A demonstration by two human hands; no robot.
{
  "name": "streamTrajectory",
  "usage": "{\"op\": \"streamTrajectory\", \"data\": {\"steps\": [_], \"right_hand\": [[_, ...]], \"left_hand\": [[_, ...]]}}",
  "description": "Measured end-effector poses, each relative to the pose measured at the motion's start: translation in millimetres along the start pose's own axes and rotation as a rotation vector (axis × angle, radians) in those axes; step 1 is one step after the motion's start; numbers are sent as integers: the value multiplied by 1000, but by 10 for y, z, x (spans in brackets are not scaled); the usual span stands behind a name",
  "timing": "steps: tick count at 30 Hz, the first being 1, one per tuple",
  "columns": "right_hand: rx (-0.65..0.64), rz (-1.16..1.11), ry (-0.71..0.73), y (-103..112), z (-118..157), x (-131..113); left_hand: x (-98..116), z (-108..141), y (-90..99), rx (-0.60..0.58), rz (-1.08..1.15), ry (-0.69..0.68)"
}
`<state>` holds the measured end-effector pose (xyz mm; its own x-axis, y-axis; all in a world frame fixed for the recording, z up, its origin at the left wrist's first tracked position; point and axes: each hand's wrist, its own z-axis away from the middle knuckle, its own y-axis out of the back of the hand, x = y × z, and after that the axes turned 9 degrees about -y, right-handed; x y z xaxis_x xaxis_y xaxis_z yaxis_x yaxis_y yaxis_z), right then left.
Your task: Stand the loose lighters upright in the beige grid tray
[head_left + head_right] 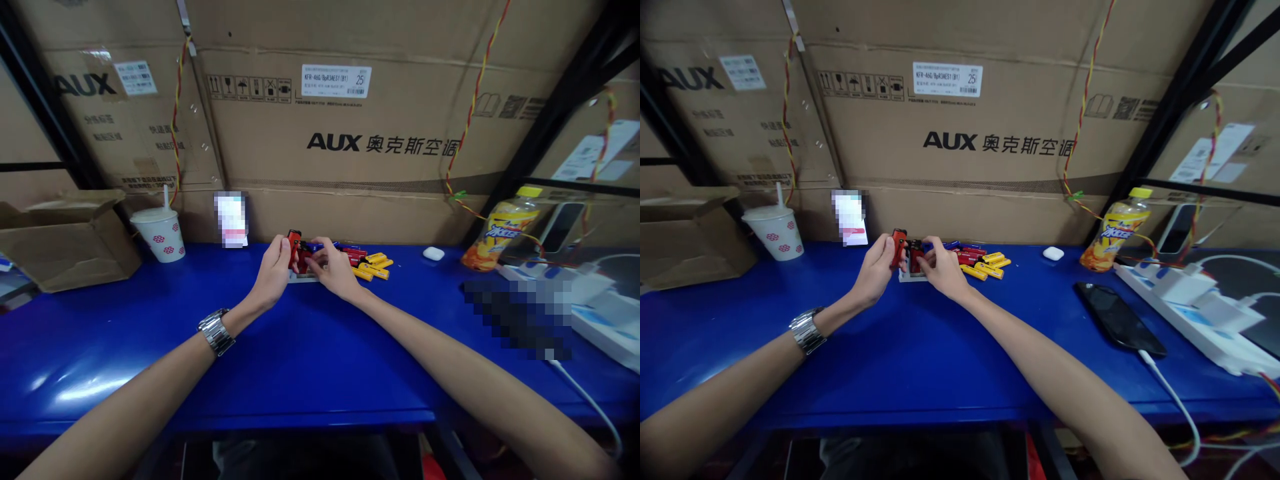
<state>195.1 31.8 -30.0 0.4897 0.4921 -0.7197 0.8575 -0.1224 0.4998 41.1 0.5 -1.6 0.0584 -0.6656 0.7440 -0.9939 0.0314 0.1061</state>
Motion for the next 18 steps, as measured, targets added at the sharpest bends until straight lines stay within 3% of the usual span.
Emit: {"op": "streamTrajectory", "data": {"steps": [3,7,14,18], "right_hand": [[21,30,0,13,15,-6],[-26,47,27,27,-8,1],[-88,8,57,15,-28,32],[-96,36,74,20,-23,52]], "left_hand": [[50,0,-29,29,122,62],[63,13,-24,69,97,116],[24,35,17,56,-258,-16],[71,28,21,36,-349,-31]]}}
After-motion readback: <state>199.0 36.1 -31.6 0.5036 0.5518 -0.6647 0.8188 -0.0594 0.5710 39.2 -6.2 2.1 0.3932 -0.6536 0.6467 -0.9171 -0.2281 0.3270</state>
